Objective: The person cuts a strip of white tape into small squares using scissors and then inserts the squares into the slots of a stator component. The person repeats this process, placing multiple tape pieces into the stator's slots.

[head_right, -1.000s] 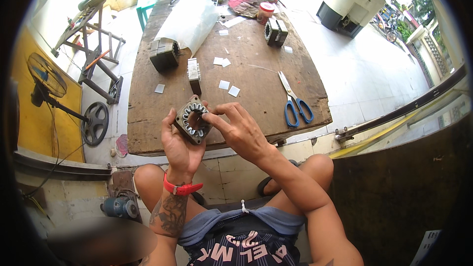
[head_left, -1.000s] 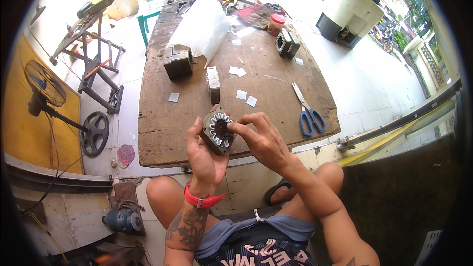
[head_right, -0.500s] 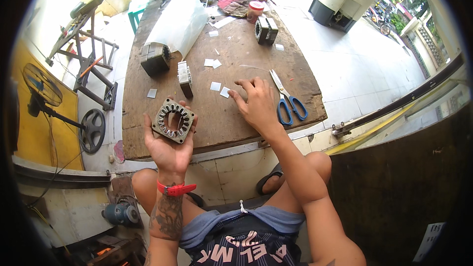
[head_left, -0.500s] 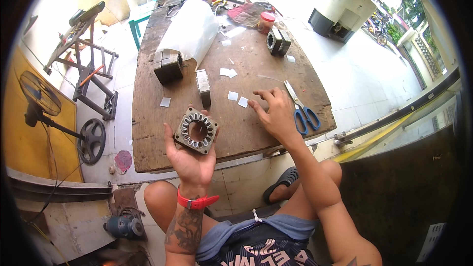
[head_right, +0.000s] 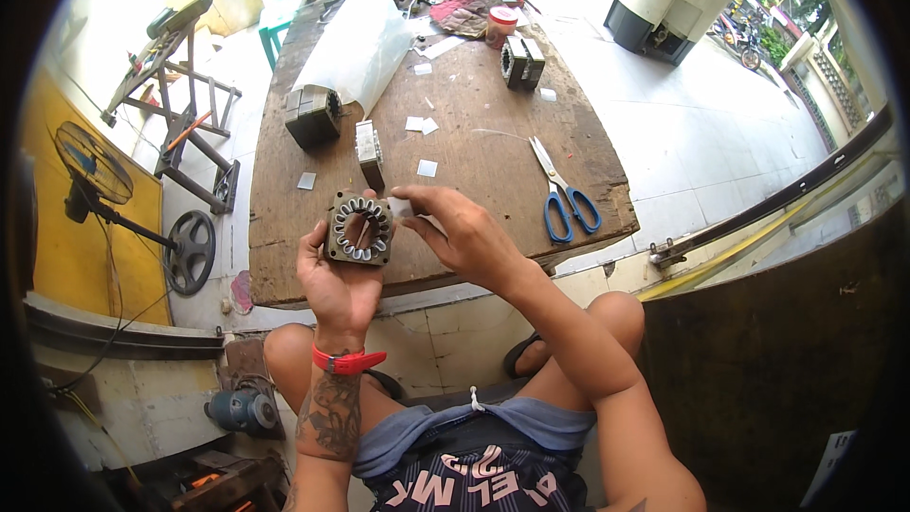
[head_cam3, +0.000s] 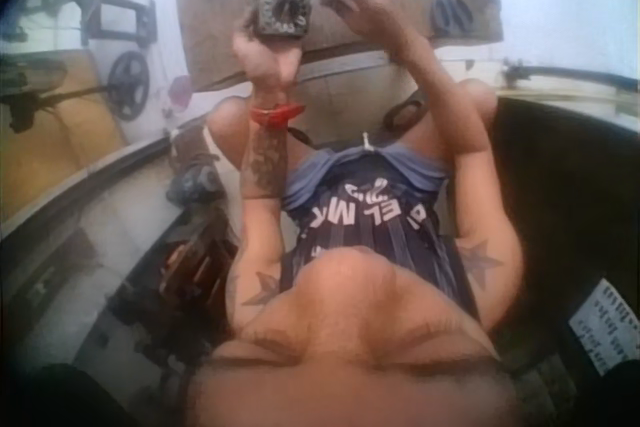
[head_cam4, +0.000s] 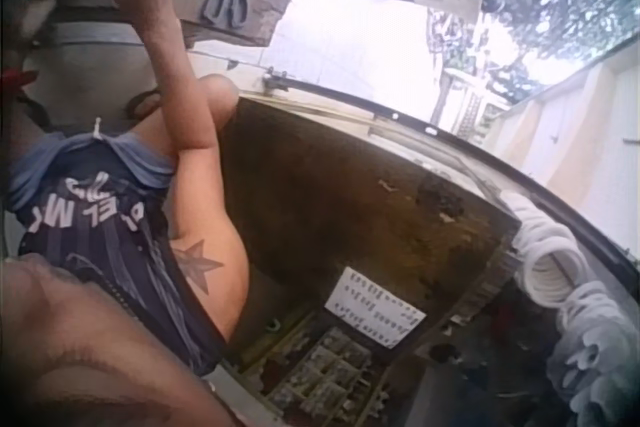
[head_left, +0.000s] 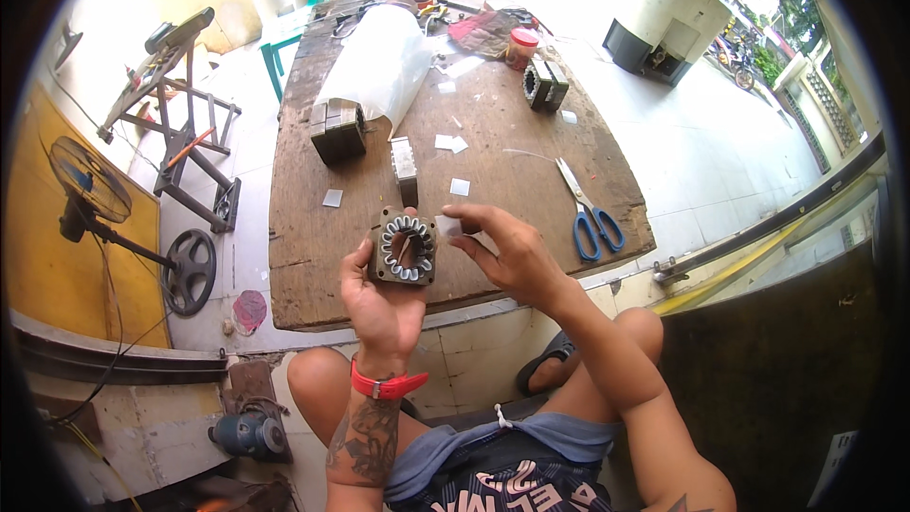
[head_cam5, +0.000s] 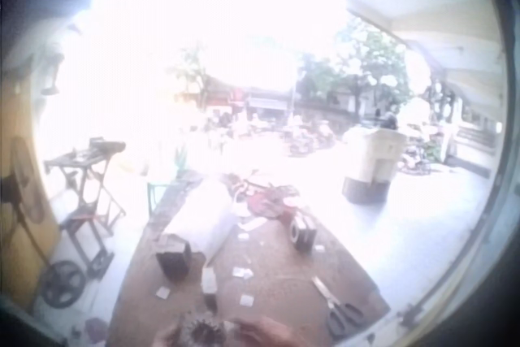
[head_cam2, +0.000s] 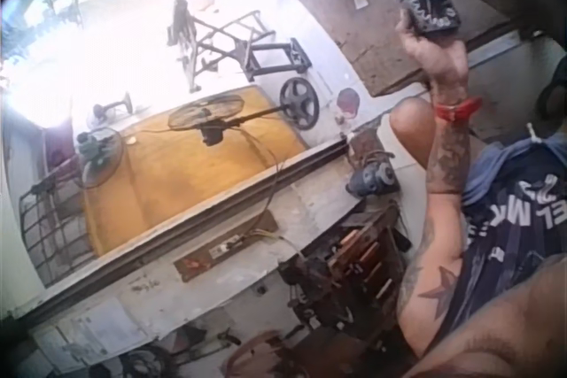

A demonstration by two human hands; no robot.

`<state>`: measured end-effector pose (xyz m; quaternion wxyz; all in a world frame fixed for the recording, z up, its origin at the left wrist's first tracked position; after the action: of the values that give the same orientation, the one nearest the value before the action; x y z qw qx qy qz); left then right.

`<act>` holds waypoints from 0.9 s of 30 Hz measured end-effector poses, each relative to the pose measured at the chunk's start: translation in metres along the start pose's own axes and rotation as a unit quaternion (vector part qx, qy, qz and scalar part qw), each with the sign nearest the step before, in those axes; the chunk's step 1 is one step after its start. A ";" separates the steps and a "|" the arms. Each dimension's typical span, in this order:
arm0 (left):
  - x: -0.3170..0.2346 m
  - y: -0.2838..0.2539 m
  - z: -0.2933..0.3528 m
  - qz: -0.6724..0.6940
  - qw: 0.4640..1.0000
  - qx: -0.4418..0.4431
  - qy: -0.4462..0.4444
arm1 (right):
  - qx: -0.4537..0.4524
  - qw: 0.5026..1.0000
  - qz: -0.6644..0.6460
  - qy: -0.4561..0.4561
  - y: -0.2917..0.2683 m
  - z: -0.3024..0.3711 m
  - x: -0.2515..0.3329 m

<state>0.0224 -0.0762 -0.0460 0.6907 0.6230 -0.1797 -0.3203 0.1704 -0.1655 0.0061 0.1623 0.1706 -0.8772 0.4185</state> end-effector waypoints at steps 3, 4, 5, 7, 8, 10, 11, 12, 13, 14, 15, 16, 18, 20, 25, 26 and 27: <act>0.003 -0.001 0.000 -0.030 0.999 -0.012 -0.008 | 0.012 0.997 0.054 -0.046 -0.001 0.002 0.012; 0.004 -0.002 0.000 -0.037 0.999 -0.019 -0.012 | -0.005 0.996 0.072 -0.060 -0.003 0.002 0.014; 0.005 -0.004 0.001 -0.043 0.998 -0.030 -0.017 | -0.015 0.993 0.090 -0.074 -0.003 0.002 0.014; 0.008 -0.005 0.002 -0.045 0.999 -0.020 -0.021 | -0.020 0.992 0.101 -0.079 -0.002 0.001 0.012; 0.009 -0.005 0.002 -0.044 0.999 -0.017 -0.023 | -0.021 0.991 0.105 -0.081 0.000 0.001 0.010; 0.010 -0.007 0.001 -0.046 0.999 -0.015 -0.023 | -0.005 0.991 0.114 -0.075 0.006 0.003 0.009; 0.010 -0.008 0.001 -0.049 0.998 -0.017 -0.021 | 0.003 0.990 0.118 -0.073 0.009 0.005 0.008; 0.009 -0.008 0.001 -0.052 0.998 -0.012 -0.018 | 0.006 0.990 0.119 -0.077 0.011 0.007 0.009; 0.008 -0.009 0.000 -0.052 0.998 -0.014 -0.015 | 0.009 0.989 0.120 -0.084 0.012 0.009 0.011; 0.007 -0.009 -0.001 -0.052 0.999 -0.011 -0.012 | 0.014 0.989 0.119 -0.090 0.013 0.010 0.012; 0.005 -0.009 -0.001 -0.052 0.999 -0.008 -0.010 | 0.014 0.987 0.122 -0.100 0.013 0.011 0.013; 0.004 -0.009 -0.001 -0.049 0.999 -0.005 -0.011 | 0.016 0.986 0.124 -0.108 0.012 0.011 0.013; 0.004 -0.009 -0.001 -0.042 0.999 -0.002 -0.016 | 0.023 0.987 0.118 -0.104 0.012 0.009 0.012; 0.005 -0.009 0.000 -0.041 0.999 -0.010 -0.015 | 0.013 0.991 0.098 -0.088 0.013 0.009 0.011; 0.003 -0.004 0.002 0.007 1.000 -0.002 -0.015 | -0.010 0.999 -0.026 0.016 0.028 0.016 0.007; 0.002 -0.003 0.002 0.033 0.999 0.005 -0.018 | -0.011 1.000 -0.024 0.011 0.029 0.017 0.005; 0.002 0.002 0.001 0.057 0.997 0.039 -0.025 | -0.015 0.999 -0.025 0.022 0.029 0.017 -0.001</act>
<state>0.0240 -0.0784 -0.0445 0.6782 0.6300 -0.2449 -0.2886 0.1561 -0.1614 -0.0242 0.1942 0.1810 -0.8750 0.4049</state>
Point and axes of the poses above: each hand's wrist, its own z-axis away from the middle knuckle, its own y-axis out of the palm, x = y × z, the point moved 5 cm from there along -z, towards the middle knuckle, and after that the axes turned 13 degrees about z, right-handed, at the moved point
